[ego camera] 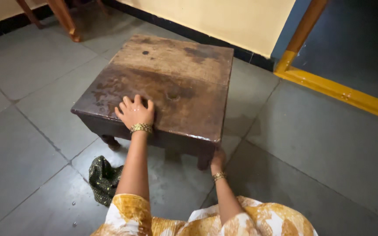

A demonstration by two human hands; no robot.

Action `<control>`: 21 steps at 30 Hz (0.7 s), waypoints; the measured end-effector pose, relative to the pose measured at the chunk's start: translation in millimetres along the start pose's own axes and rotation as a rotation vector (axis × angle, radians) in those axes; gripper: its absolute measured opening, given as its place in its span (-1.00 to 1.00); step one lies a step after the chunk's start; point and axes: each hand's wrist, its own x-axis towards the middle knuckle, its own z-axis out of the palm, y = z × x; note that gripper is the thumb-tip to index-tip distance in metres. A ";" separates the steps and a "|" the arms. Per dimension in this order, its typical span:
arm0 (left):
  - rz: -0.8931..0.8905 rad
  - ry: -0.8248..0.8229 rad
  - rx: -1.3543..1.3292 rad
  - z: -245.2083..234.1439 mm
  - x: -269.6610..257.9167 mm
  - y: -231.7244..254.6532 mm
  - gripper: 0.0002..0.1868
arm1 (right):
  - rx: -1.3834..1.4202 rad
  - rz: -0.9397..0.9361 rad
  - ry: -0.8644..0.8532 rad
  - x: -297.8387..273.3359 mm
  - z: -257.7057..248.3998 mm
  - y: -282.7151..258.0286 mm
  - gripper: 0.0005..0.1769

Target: The person wipes a small wooden stool with a dark cloth, repeatedly dipping the cloth into a blue bucket of water to wet it. The person cleans the top surface and edges of the stool, then moves the stool to a different spot on the floor and continues wiping.

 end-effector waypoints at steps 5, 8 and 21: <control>0.000 0.037 -0.064 2.4 -0.8 -5.9 -0.64 | -0.287 -0.181 0.076 -38.4 -3.1 19.9 -0.62; -0.001 0.056 -0.084 7.6 -15.6 -12.3 -0.66 | -0.149 -0.128 0.122 -53.3 -2.3 17.1 -0.60; -0.014 0.086 -0.189 1.8 -9.2 -5.7 -0.77 | -0.045 -0.057 0.443 -137.5 53.2 -42.2 0.13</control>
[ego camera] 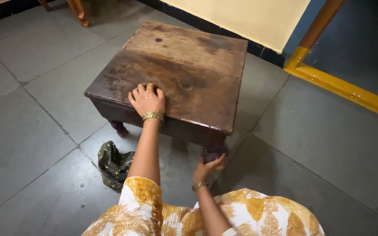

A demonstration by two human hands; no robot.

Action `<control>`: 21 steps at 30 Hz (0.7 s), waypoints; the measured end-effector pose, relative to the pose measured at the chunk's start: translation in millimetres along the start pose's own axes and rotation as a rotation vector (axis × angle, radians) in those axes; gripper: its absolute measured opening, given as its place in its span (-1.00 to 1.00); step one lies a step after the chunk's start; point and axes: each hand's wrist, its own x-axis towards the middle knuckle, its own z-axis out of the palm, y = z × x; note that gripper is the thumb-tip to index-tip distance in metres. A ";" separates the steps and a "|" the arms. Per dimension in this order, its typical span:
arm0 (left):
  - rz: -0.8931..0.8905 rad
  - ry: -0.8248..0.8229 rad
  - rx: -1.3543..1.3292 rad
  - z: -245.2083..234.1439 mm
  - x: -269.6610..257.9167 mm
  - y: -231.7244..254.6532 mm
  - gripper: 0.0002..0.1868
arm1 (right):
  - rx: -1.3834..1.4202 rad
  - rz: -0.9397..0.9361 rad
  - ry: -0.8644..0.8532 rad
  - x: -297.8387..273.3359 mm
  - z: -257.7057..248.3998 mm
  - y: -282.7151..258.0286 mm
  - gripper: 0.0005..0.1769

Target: The person wipes a small wooden stool with a dark cloth, repeatedly dipping the cloth into a blue bucket of water to wet it. The person cleans the top surface and edges of the stool, then moves the stool to a different spot on the floor and continues wiping.

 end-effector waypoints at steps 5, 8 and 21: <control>0.002 -0.008 0.019 2.0 -5.1 -3.0 -0.77 | -0.284 -0.033 -0.038 0.7 1.6 10.4 0.20; -0.008 -0.006 -0.007 1.4 -1.8 -2.2 -0.78 | -0.542 0.182 0.011 15.8 15.7 41.3 0.13; -0.020 -0.021 0.006 2.9 0.5 -2.3 -0.79 | 0.538 0.823 -0.110 0.7 7.0 -12.9 -0.45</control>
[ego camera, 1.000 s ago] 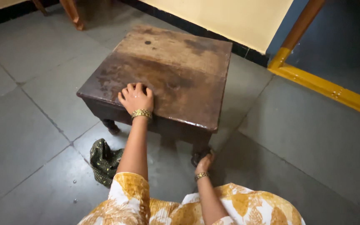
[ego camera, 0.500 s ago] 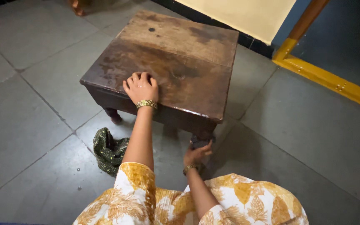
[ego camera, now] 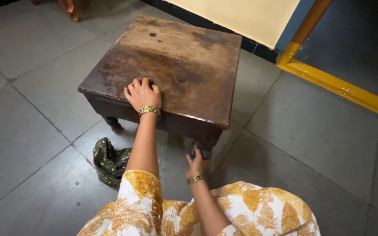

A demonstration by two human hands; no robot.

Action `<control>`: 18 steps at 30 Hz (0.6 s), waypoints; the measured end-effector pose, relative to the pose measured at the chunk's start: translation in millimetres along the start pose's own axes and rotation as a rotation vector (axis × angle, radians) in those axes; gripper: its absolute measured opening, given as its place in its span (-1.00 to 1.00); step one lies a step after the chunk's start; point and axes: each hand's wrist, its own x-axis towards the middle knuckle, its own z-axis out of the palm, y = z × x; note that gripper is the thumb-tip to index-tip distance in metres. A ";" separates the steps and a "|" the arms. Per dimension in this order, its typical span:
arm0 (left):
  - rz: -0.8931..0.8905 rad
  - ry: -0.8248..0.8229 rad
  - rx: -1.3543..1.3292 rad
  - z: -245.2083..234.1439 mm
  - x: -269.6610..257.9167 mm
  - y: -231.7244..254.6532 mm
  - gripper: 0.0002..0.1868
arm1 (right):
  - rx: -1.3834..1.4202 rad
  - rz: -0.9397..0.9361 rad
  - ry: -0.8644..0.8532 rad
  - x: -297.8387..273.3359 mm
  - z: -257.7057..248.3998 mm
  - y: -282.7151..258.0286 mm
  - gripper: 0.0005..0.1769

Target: The person wipes a small wooden stool with a dark cloth, repeatedly dipping the cloth into a blue bucket of water to wet it. The person cleans the top surface and edges of the stool, then moves the stool to a different spot on the floor and continues wiping.

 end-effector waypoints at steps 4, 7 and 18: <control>0.006 0.004 -0.011 -0.1 -0.3 -0.6 -0.79 | 0.242 0.043 -0.248 -5.9 13.6 10.1 -0.71; 0.009 0.004 0.004 -1.4 -0.4 0.6 -0.79 | 0.424 0.103 -0.407 24.0 14.3 32.7 -0.78; 0.014 0.040 0.027 3.5 7.9 -0.7 -0.77 | 0.638 0.347 -0.275 62.9 30.8 31.9 -0.77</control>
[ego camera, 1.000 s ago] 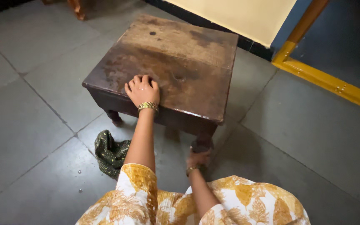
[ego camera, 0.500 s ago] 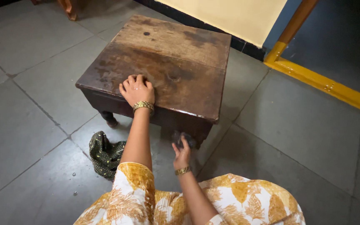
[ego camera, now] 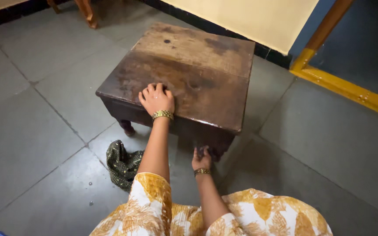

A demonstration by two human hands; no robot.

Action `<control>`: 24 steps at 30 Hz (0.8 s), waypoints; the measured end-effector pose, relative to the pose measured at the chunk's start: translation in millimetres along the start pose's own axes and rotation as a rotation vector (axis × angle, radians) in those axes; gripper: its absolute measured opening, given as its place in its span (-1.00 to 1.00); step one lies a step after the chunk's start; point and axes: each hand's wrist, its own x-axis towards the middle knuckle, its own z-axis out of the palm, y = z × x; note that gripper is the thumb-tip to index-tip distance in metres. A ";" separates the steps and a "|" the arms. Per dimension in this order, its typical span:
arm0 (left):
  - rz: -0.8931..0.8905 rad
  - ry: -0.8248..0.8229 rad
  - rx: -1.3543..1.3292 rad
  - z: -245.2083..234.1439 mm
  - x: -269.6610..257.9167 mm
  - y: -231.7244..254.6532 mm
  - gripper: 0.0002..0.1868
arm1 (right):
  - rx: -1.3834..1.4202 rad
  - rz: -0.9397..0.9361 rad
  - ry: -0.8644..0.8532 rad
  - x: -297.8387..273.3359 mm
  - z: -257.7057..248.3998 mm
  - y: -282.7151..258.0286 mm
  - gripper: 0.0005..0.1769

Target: The person wipes a small wooden stool with a dark cloth, repeatedly dipping the cloth into a blue bucket of water to wet it. The person cleans the top surface and edges of the stool, then moves the stool to a different spot on the floor and continues wiping.

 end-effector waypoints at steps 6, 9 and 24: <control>-0.011 -0.021 -0.034 -1.3 -5.6 0.2 -0.80 | -0.022 0.038 -0.089 -19.1 -19.3 -5.2 -0.83; -0.007 -0.025 -0.026 -2.6 -8.1 -0.4 -0.80 | -0.128 -0.054 0.036 -27.6 -27.0 -12.4 -0.79; -0.006 -0.007 -0.028 1.1 -5.1 -0.2 -0.80 | -0.739 -0.969 0.200 -59.5 6.1 -44.0 -0.46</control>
